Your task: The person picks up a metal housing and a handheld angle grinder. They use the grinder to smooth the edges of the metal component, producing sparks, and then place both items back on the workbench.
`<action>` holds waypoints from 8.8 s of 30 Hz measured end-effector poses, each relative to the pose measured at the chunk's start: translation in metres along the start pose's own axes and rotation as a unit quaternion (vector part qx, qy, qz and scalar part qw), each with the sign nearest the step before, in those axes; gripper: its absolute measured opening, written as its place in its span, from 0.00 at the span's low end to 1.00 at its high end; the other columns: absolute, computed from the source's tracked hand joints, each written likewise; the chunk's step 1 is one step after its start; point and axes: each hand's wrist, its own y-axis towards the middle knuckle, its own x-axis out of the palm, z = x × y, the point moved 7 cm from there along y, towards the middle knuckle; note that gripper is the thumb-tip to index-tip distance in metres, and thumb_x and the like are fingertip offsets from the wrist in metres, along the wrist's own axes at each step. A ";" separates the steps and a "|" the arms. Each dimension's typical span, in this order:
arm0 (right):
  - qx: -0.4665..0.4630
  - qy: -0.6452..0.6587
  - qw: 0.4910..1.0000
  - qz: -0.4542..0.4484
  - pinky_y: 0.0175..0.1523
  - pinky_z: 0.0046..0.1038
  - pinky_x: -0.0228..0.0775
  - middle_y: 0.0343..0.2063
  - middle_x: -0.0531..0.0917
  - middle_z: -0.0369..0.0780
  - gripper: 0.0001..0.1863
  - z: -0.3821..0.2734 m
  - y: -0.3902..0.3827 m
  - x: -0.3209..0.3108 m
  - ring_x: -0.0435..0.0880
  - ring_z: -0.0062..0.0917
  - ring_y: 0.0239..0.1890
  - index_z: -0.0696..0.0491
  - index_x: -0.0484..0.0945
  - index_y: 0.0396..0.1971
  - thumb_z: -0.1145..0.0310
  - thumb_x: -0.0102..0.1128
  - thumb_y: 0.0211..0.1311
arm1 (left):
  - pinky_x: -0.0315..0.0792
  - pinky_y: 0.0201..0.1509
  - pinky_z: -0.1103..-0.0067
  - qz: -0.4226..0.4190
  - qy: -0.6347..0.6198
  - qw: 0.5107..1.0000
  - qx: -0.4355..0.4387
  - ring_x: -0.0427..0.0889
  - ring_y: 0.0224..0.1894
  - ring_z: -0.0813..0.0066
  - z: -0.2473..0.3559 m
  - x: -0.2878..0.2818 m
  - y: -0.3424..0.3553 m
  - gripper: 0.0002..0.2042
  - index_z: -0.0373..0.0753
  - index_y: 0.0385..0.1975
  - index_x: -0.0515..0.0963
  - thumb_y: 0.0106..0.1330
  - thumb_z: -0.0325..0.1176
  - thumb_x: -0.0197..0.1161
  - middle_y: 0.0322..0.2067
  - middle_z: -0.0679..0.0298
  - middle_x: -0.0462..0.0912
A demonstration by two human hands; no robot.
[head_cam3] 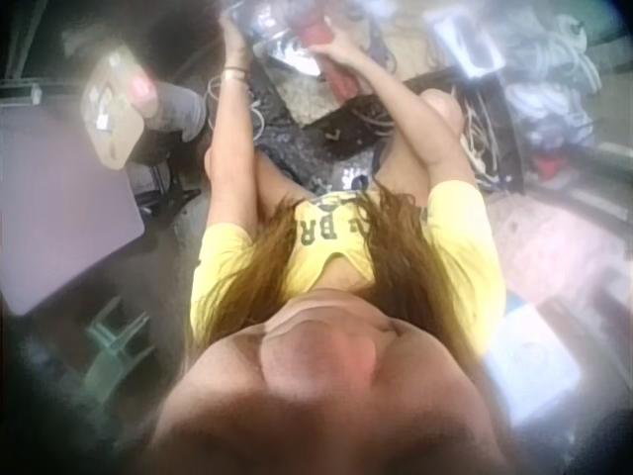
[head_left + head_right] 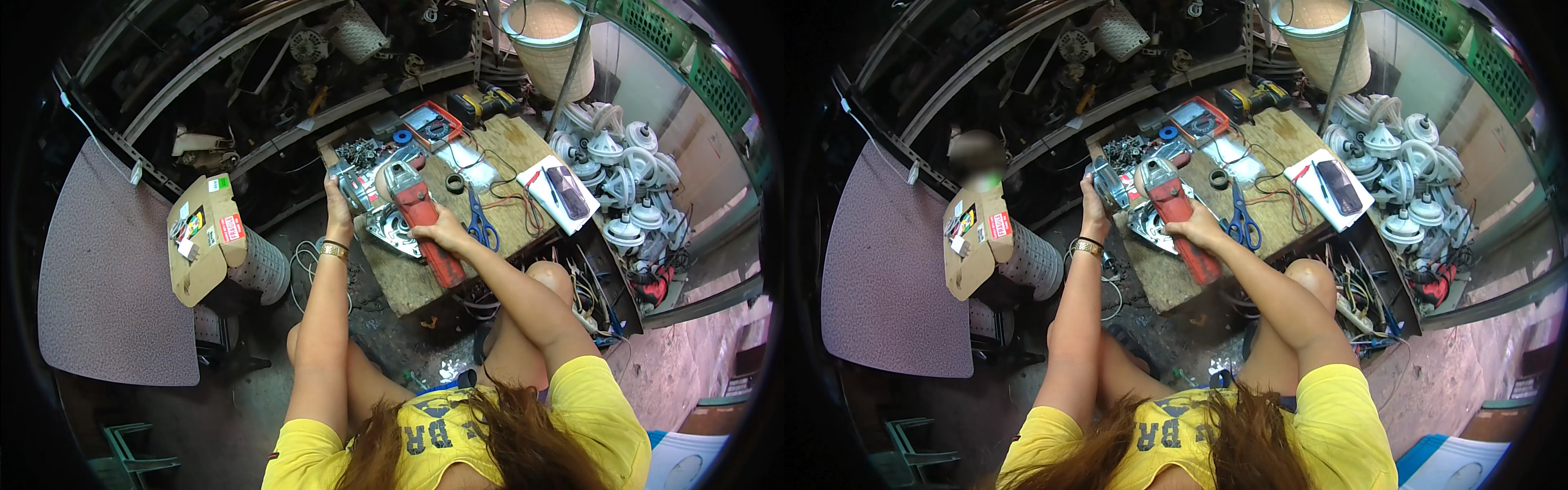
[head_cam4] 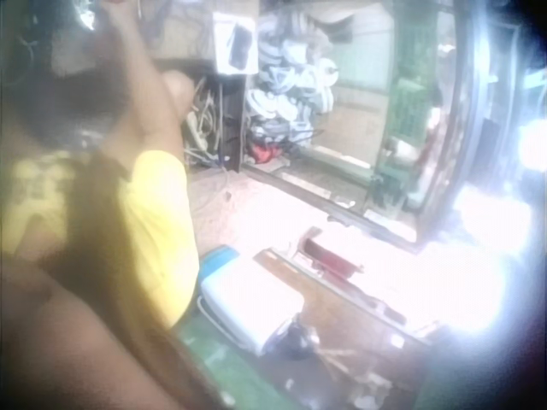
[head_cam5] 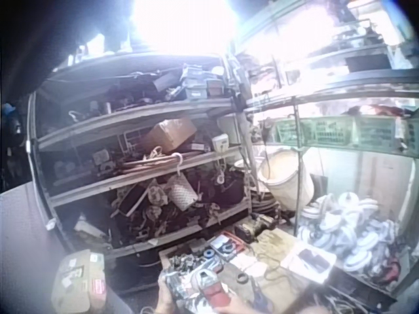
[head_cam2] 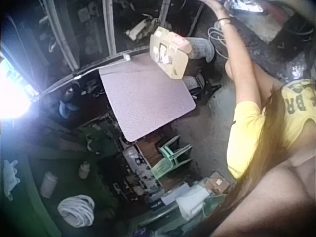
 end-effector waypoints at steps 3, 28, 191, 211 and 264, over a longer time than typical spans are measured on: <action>-0.027 -0.027 0.999 0.017 0.45 0.28 0.75 0.41 0.81 0.42 0.35 0.000 0.004 0.001 0.80 0.26 0.40 0.60 0.71 0.51 0.68 0.76 0.39 | 0.76 0.48 0.73 0.004 -0.003 1.000 0.026 0.81 0.42 0.73 -0.009 -0.003 0.006 0.27 0.43 0.51 0.71 0.70 0.59 0.38 0.41 0.64 0.80; -0.024 -0.053 0.997 0.040 0.48 0.29 0.74 0.43 0.81 0.42 0.36 -0.001 0.010 -0.002 0.80 0.26 0.42 0.58 0.71 0.53 0.68 0.74 0.40 | 0.71 0.58 0.73 -0.016 0.008 0.996 0.086 0.73 0.57 0.70 -0.021 0.007 -0.002 0.26 0.50 0.66 0.56 0.73 0.54 0.37 0.57 0.65 0.70; -0.030 -0.009 0.994 0.107 0.47 0.29 0.75 0.42 0.82 0.45 0.38 -0.004 0.044 -0.031 0.83 0.30 0.40 0.62 0.72 0.49 0.64 0.77 0.35 | 0.65 0.61 0.73 0.033 -0.029 0.995 0.091 0.70 0.58 0.67 -0.026 0.036 0.019 0.26 0.47 0.67 0.56 0.72 0.51 0.37 0.58 0.61 0.67; -0.026 0.006 0.996 0.086 0.46 0.30 0.75 0.41 0.82 0.46 0.39 -0.006 0.038 -0.024 0.83 0.31 0.40 0.62 0.72 0.49 0.62 0.78 0.33 | 0.73 0.51 0.72 0.019 -0.091 0.995 0.046 0.78 0.49 0.69 -0.036 0.036 0.025 0.25 0.48 0.60 0.63 0.71 0.54 0.35 0.49 0.64 0.76; -0.047 -0.079 0.986 0.138 0.51 0.33 0.73 0.43 0.82 0.50 0.42 -0.011 0.033 -0.041 0.82 0.38 0.44 0.62 0.73 0.48 0.55 0.77 0.31 | 0.53 0.66 0.59 0.006 0.496 0.857 0.140 0.66 0.60 0.44 0.029 0.044 0.026 0.30 0.47 0.64 0.65 0.62 0.53 0.49 0.56 0.38 0.69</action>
